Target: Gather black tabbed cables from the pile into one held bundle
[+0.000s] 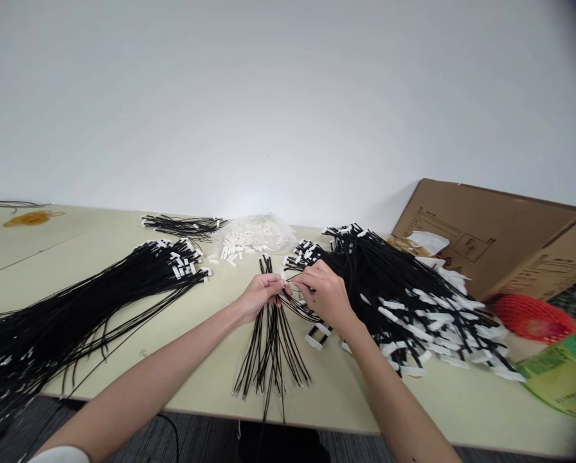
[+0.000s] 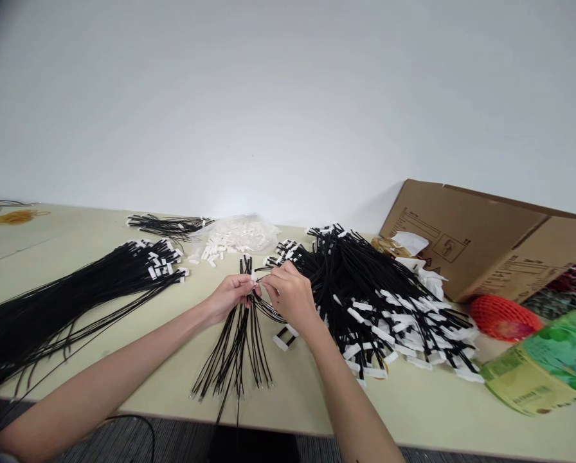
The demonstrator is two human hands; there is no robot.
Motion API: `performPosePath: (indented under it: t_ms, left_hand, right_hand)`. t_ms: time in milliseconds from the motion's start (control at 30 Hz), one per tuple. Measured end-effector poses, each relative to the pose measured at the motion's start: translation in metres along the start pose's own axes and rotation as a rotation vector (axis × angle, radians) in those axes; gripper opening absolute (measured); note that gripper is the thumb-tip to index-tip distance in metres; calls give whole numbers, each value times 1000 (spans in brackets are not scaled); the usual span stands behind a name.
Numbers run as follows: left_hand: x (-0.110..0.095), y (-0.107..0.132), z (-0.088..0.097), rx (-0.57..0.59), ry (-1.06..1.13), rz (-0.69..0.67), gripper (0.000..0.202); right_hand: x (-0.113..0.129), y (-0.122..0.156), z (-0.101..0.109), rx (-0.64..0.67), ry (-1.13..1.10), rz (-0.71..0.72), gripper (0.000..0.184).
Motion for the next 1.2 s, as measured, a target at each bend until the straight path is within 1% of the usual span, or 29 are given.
performPosePath:
  t_ms: [200,367,467,600,667,767,833,933,1033,1200]
  left_hand:
    - [-1,-1,1,-17,-4,9,30]
    - [-1,-5,7,-69,82,1,29]
    - [-2,-6,12,-124,148,-4,26]
    - [-3,-7,16,-188,219,-9,18]
    - [-3,-7,16,-204,244,0,14]
    - [-2,-8,15,-223,261,24,11]
    - [-2,-8,14,-215,259,29,12]
    - [-1,-8,14,-193,267,17,17]
    - [-1,-9,15,-205,271,13,20]
    - [1,-10,16,-206,251,15,21]
  right_hand:
    - [2,1,-4,-12,20,-4,20]
    - [4,0,-8,-53,60,8,20]
    - [7,1,-13,-44,91,69,27]
    - [14,4,-23,36,113,174,30]
    - [16,4,-26,53,119,206,27]
    - [18,5,-31,45,119,249,18]
    - [16,4,-33,35,91,264,17]
    - [14,4,-36,22,12,275,19]
    - [14,3,-36,4,-68,283,22]
    - [16,3,-34,16,-156,248,26]
Point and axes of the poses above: each hand's wrist, its own y-axis away from the middle knuckle, its own z-axis out of the back of the hand, x = y × z, the point moved 1 cm from there along -y, towards the middle knuckle, and after that the axes turned 1 degree about z, right-handed, at the moved point
